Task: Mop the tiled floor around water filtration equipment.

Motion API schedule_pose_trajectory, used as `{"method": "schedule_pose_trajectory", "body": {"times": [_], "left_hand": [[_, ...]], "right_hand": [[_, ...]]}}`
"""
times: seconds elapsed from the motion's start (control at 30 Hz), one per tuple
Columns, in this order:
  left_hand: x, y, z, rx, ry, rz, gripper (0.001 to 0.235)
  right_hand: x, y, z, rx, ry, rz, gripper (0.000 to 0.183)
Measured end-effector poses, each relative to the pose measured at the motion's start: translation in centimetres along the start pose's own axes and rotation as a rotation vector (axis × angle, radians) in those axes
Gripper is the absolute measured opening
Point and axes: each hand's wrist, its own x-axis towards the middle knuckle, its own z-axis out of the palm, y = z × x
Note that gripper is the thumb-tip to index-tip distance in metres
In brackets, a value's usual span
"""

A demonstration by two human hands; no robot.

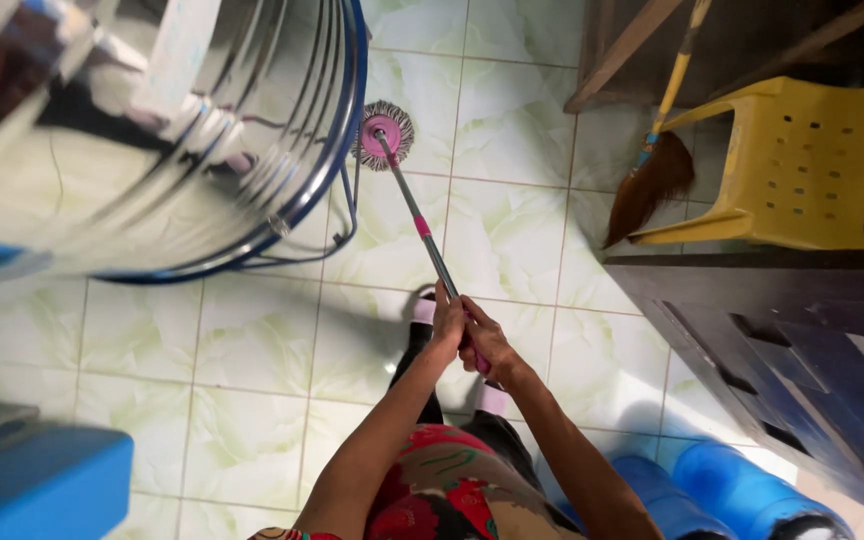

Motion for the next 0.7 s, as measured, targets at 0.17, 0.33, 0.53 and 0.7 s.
{"method": "schedule_pose_trajectory", "body": {"times": [0.17, 0.33, 0.53, 0.7], "left_hand": [[-11.0, -6.8, 6.4, -0.116, 0.075, 0.010, 0.067], [-22.7, -7.9, 11.8, -0.274, 0.026, 0.007, 0.068], [-20.5, -10.2, 12.5, -0.027, 0.152, -0.046, 0.070], [-11.1, -11.1, 9.8, 0.025, 0.242, 0.099, 0.066]], "right_hand": [[-5.6, 8.4, -9.2, -0.034, -0.096, -0.006, 0.056], [-13.2, 12.6, -16.4, -0.274, -0.074, -0.003, 0.058], [-13.0, 12.0, -15.5, -0.049, -0.018, 0.171, 0.058], [-8.1, 8.6, -11.6, -0.084, -0.077, 0.038, 0.057]]}}
